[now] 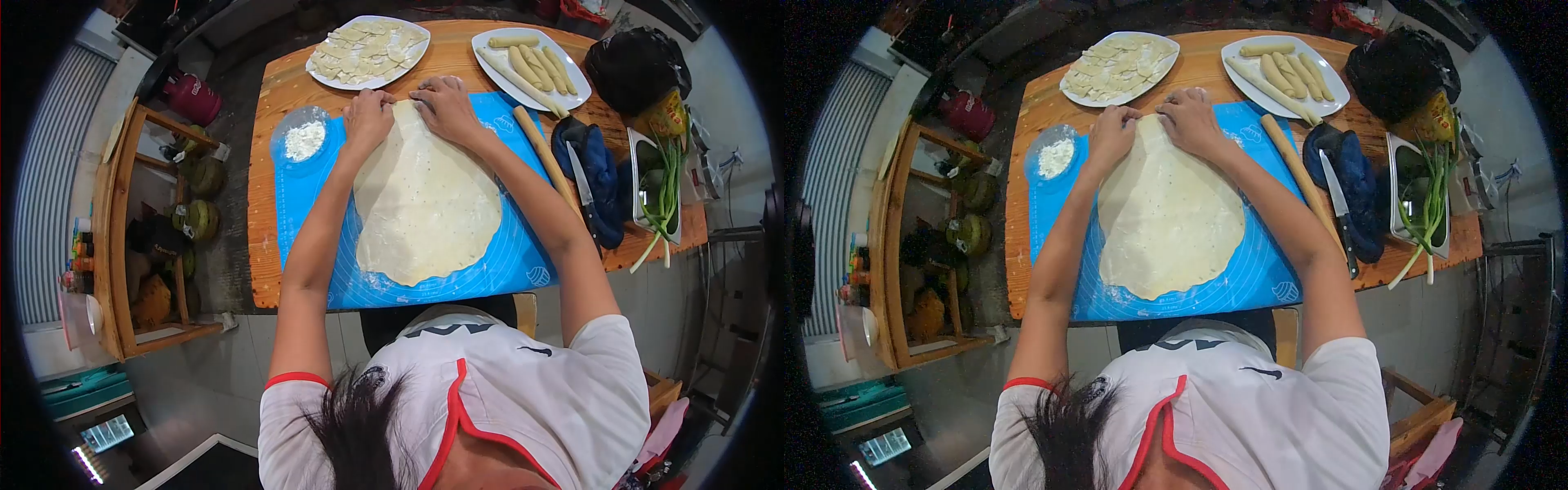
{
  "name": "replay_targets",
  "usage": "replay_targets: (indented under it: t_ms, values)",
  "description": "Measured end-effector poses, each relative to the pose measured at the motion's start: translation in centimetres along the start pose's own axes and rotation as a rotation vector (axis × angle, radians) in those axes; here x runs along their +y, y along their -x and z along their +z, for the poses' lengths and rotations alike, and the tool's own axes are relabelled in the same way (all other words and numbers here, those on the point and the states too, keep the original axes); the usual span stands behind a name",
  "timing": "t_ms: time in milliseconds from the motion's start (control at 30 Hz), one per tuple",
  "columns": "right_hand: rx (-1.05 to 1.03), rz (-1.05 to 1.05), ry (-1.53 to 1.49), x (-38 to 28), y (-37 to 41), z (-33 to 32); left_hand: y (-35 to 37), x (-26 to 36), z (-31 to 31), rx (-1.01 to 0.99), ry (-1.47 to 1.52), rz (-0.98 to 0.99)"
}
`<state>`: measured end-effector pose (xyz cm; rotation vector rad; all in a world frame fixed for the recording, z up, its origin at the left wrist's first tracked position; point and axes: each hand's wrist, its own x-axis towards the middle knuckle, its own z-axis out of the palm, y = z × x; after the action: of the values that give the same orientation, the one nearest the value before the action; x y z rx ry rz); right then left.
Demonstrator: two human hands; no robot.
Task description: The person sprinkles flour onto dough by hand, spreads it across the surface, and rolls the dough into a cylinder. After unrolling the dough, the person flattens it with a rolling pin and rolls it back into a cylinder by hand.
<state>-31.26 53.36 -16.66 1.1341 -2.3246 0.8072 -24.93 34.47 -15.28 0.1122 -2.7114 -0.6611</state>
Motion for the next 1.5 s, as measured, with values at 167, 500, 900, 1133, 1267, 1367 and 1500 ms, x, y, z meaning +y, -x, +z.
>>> replay_targets:
  t_ms: [167,500,900,1133,1267,1367,1500]
  values:
    - [-0.078,0.056,-0.001,-0.6,-0.3,-0.2,-0.1,0.2,-0.3,-0.043,0.094,-0.017]
    - [-0.185,0.345,-0.098,0.0,-2.1,0.1,-1.5,0.2,0.1,-0.098,0.029,-0.104]
    - [-0.373,0.387,-0.096,0.1,-4.1,0.5,-1.4,0.1,0.9,-0.105,0.099,-0.158]
    - [-0.339,0.352,-0.119,0.1,-4.0,0.9,-1.2,0.0,1.1,-0.093,0.096,-0.134]
    - [-0.307,0.321,-0.161,0.6,-3.7,1.3,-1.0,0.6,0.5,-0.102,0.094,-0.12]
    - [-0.353,0.362,-0.223,0.5,-3.9,1.0,-1.0,0.5,0.7,-0.067,0.08,-0.12]
    - [-0.41,0.404,-0.238,0.1,-4.1,0.5,-0.6,0.0,0.9,-0.025,0.188,-0.085]
